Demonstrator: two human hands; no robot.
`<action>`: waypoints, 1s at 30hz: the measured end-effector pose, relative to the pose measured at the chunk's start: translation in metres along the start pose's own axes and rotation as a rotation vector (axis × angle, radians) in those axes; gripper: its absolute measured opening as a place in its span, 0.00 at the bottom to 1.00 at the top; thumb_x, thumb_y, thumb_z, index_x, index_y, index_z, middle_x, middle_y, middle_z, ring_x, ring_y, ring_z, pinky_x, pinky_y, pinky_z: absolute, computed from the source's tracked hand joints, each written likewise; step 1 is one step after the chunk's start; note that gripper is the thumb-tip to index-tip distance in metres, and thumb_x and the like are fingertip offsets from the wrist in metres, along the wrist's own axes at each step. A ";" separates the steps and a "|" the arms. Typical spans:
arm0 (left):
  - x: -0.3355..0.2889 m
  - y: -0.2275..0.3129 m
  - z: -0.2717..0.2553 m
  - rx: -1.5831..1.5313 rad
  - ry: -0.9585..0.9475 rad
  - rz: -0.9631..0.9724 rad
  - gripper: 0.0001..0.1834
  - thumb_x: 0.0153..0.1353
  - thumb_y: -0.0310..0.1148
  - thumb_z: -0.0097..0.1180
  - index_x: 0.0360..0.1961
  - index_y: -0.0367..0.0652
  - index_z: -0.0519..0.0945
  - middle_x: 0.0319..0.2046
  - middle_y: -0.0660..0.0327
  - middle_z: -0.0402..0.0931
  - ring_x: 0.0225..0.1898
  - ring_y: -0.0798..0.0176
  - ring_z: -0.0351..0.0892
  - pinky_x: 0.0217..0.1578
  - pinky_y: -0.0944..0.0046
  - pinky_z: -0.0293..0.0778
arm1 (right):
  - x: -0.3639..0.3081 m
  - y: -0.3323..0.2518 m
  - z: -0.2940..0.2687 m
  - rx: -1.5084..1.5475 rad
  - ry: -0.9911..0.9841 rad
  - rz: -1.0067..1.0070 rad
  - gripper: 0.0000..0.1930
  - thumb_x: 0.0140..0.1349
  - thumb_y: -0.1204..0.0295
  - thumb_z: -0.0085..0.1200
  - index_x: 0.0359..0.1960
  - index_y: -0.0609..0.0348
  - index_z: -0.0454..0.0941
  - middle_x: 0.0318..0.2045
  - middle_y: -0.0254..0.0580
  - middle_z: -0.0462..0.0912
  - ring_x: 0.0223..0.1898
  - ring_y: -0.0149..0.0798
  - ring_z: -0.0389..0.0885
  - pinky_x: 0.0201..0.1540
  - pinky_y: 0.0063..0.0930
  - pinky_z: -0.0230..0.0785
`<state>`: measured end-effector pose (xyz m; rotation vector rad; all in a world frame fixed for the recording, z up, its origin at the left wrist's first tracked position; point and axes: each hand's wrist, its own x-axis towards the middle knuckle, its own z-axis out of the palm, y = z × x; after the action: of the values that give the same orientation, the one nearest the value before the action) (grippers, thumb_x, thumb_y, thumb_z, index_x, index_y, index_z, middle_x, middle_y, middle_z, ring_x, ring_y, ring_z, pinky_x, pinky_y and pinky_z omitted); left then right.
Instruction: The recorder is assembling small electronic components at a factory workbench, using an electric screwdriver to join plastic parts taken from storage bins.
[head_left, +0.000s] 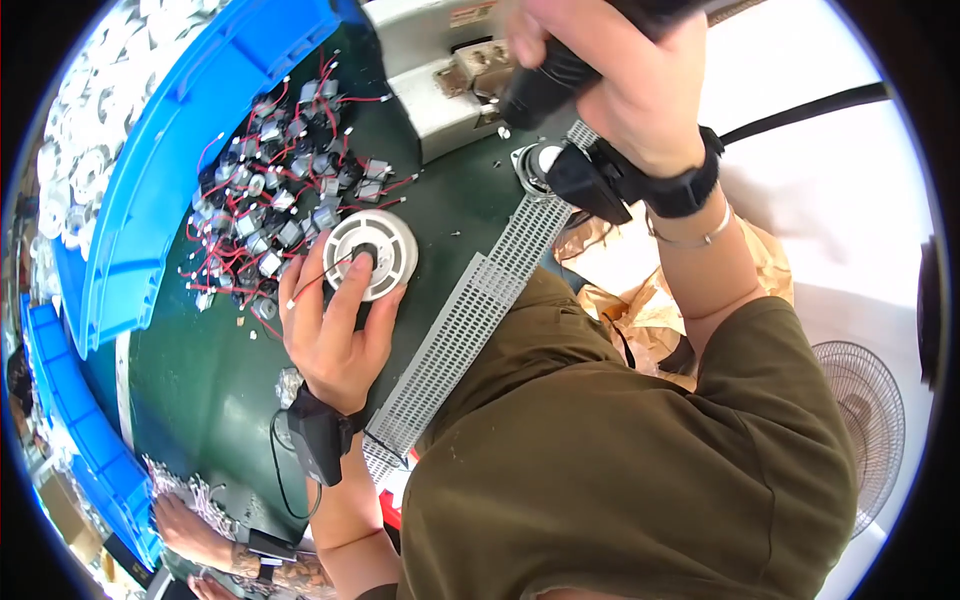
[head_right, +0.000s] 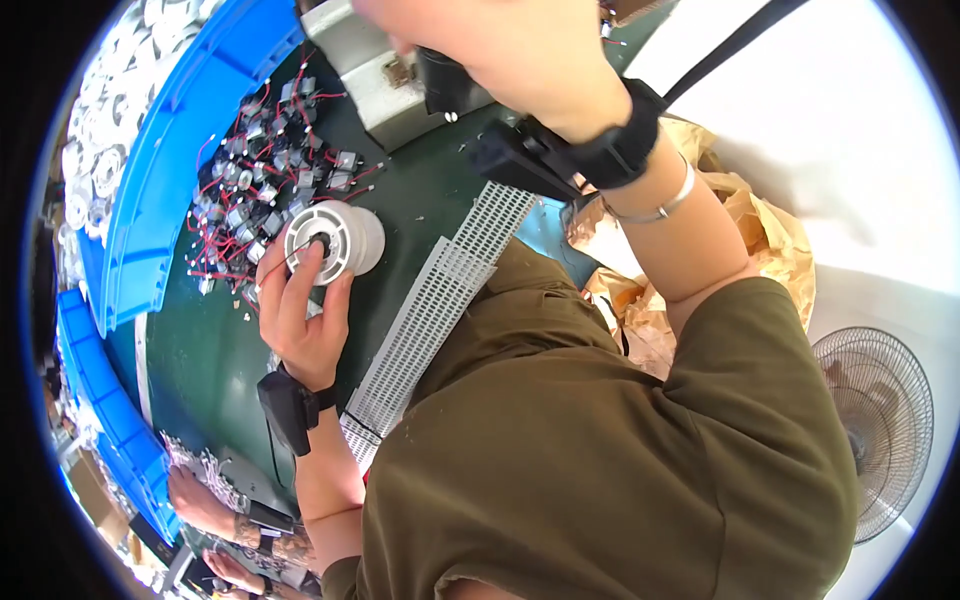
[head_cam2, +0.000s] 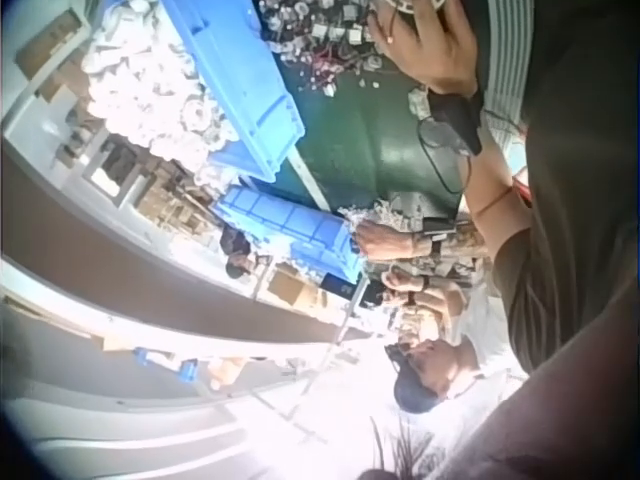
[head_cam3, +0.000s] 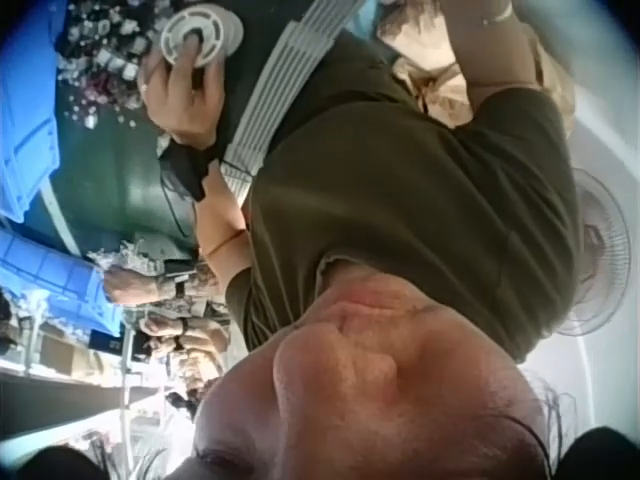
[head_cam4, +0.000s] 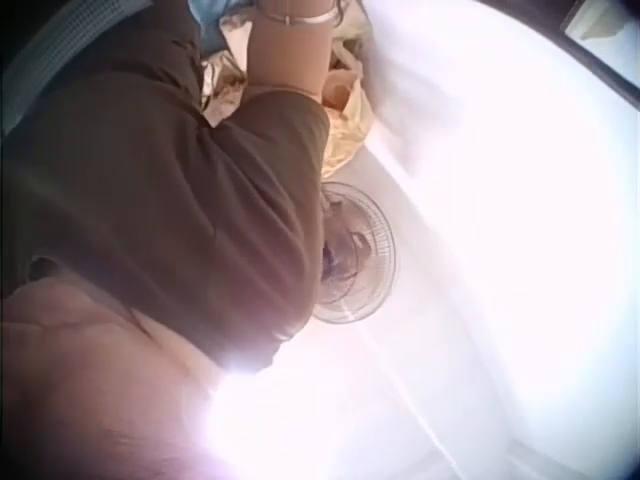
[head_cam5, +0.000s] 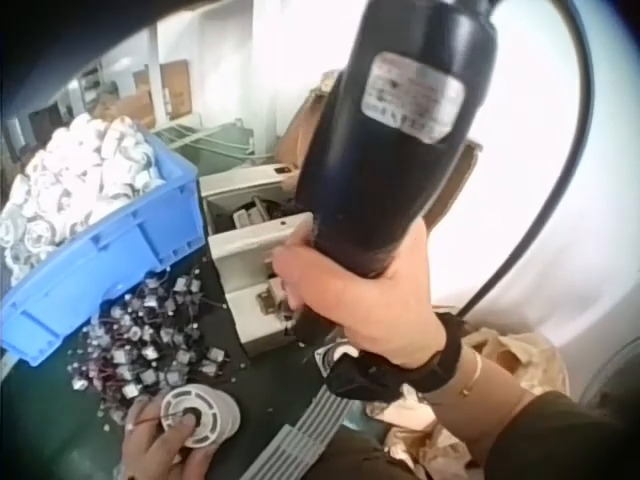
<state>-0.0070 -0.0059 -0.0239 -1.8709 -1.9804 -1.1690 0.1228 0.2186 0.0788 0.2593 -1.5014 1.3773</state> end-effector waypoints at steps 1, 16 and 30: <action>0.004 0.002 0.000 0.005 -0.006 0.003 0.23 0.39 0.29 0.70 0.41 0.44 0.79 0.45 0.46 0.75 0.43 0.47 0.77 0.47 0.49 0.69 | -0.006 -0.013 0.002 -0.058 0.156 0.209 0.20 0.48 0.85 0.53 0.46 0.69 0.67 0.21 0.40 0.77 0.19 0.32 0.73 0.24 0.23 0.66; 0.005 0.008 0.002 0.033 0.058 -0.041 0.19 0.41 0.33 0.69 0.38 0.46 0.80 0.44 0.53 0.76 0.40 0.54 0.78 0.46 0.52 0.70 | 0.006 -0.017 0.084 0.024 0.044 0.543 0.05 0.49 0.81 0.61 0.27 0.63 0.77 0.19 0.32 0.77 0.18 0.23 0.73 0.22 0.18 0.65; 0.005 0.007 0.004 -0.015 0.073 -0.052 0.20 0.39 0.33 0.70 0.37 0.45 0.80 0.44 0.51 0.75 0.38 0.54 0.77 0.43 0.54 0.71 | 0.003 0.003 0.081 0.152 -0.189 0.258 0.20 0.51 0.84 0.59 0.48 0.72 0.70 0.23 0.37 0.77 0.19 0.29 0.74 0.22 0.22 0.68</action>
<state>0.0002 -0.0001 -0.0203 -1.7672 -1.9972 -1.2510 0.0770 0.1543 0.0954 0.3059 -1.6299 1.7157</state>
